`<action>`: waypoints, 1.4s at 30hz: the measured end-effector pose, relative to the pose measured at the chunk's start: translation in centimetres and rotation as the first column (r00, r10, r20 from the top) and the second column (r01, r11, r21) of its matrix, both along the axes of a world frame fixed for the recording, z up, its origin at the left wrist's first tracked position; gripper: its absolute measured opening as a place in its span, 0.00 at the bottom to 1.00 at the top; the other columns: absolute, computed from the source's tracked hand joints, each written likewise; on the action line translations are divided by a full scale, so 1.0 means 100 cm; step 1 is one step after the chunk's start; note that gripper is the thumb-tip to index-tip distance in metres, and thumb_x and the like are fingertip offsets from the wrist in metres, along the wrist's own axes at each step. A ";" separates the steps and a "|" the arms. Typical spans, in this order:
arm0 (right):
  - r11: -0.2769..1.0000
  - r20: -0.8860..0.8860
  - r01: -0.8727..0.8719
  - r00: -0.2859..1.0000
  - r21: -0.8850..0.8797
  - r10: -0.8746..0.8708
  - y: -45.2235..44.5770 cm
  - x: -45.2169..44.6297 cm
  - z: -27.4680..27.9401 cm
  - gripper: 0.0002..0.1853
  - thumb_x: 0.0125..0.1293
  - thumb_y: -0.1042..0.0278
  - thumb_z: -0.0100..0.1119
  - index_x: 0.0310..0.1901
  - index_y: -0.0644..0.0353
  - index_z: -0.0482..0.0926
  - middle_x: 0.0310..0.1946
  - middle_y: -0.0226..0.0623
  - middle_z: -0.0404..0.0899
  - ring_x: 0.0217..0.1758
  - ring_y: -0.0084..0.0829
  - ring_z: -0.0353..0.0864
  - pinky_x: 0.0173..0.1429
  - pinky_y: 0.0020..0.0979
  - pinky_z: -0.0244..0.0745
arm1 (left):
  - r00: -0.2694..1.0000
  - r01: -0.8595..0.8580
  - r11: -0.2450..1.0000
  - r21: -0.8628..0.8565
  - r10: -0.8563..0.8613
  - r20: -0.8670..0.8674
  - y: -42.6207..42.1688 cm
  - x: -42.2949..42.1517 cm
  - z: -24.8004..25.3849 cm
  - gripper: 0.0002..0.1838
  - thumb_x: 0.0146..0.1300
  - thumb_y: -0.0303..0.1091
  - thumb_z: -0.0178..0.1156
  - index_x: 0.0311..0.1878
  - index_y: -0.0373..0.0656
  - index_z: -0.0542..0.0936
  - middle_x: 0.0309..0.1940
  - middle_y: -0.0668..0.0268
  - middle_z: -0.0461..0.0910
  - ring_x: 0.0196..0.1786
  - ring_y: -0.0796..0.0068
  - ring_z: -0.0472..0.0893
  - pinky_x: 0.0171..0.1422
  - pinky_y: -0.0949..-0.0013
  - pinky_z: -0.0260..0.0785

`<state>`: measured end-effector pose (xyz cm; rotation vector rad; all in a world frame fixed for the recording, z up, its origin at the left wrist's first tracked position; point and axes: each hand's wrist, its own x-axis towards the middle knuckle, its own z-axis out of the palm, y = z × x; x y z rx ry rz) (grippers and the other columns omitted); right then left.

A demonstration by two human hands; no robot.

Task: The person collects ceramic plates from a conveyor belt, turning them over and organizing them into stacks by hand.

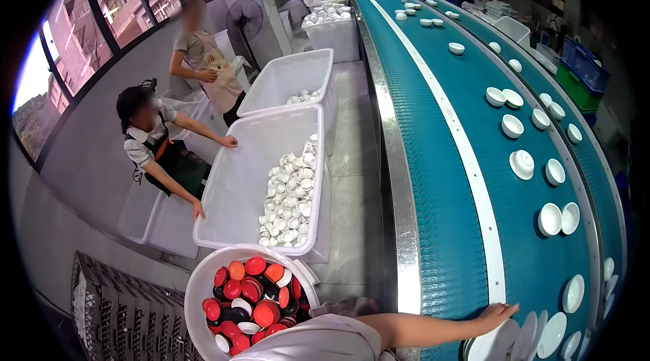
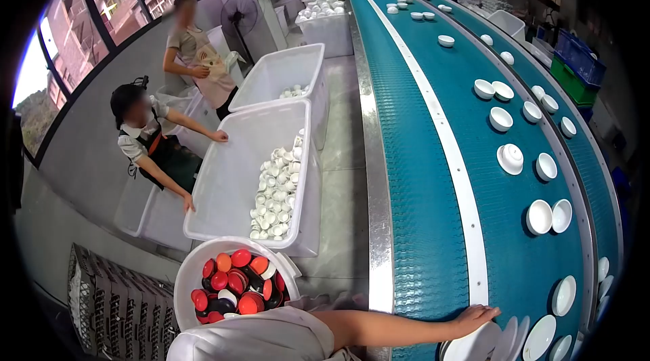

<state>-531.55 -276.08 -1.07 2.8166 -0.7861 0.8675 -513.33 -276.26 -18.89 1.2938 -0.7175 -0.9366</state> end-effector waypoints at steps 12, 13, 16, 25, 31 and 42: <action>0.979 0.345 0.018 0.934 0.205 -0.089 0.013 -0.016 -0.025 0.02 0.57 0.76 0.59 0.33 0.63 0.77 0.36 0.43 0.81 0.37 0.42 0.81 0.39 0.35 0.76 | 0.923 0.132 0.990 -0.042 -0.138 -0.358 0.049 -0.002 0.042 0.28 0.72 0.48 0.42 0.56 0.29 0.72 0.51 0.51 0.77 0.54 0.62 0.78 0.61 0.62 0.69; 0.966 0.385 0.083 0.906 0.243 -0.175 -0.012 -0.030 -0.025 0.04 0.59 0.75 0.57 0.35 0.64 0.77 0.38 0.45 0.80 0.40 0.45 0.80 0.43 0.36 0.75 | 0.893 0.216 0.976 -0.021 -0.206 -0.401 0.045 -0.009 0.043 0.28 0.72 0.48 0.42 0.57 0.29 0.72 0.53 0.51 0.76 0.55 0.62 0.77 0.63 0.61 0.67; 0.829 0.259 0.371 0.826 0.419 -0.501 -0.099 -0.045 -0.056 0.16 0.64 0.65 0.56 0.48 0.67 0.75 0.43 0.49 0.78 0.45 0.50 0.78 0.48 0.38 0.73 | 0.872 0.176 0.984 -0.024 -0.145 0.467 0.049 -0.007 0.013 0.25 0.63 0.42 0.59 0.59 0.38 0.72 0.59 0.53 0.72 0.62 0.60 0.70 0.68 0.61 0.60; 0.572 -0.140 0.279 0.951 0.772 -0.275 -0.334 0.007 -0.227 0.26 0.62 0.60 0.58 0.56 0.71 0.69 0.47 0.50 0.78 0.49 0.41 0.79 0.49 0.36 0.75 | 0.880 0.037 0.991 0.128 -0.093 0.466 0.022 -0.040 -0.022 0.26 0.58 0.32 0.57 0.63 0.49 0.69 0.61 0.63 0.68 0.67 0.62 0.61 0.67 0.52 0.51; 0.432 0.249 -0.017 0.836 0.902 -0.488 -0.220 -0.028 -0.133 0.21 0.62 0.64 0.59 0.54 0.67 0.73 0.43 0.43 0.80 0.40 0.34 0.80 0.39 0.32 0.75 | 0.901 0.039 0.987 0.153 -0.101 0.422 0.022 -0.035 -0.013 0.26 0.60 0.31 0.56 0.63 0.49 0.69 0.59 0.63 0.69 0.67 0.65 0.61 0.67 0.54 0.50; 0.784 -0.118 0.281 0.958 0.553 -0.260 -0.016 -0.032 -0.096 0.22 0.64 0.65 0.57 0.56 0.68 0.72 0.47 0.50 0.78 0.46 0.38 0.77 0.49 0.36 0.72 | 0.899 0.059 0.952 0.299 -0.182 0.400 0.039 -0.022 0.016 0.27 0.62 0.45 0.54 0.64 0.47 0.68 0.64 0.64 0.65 0.69 0.64 0.58 0.66 0.54 0.51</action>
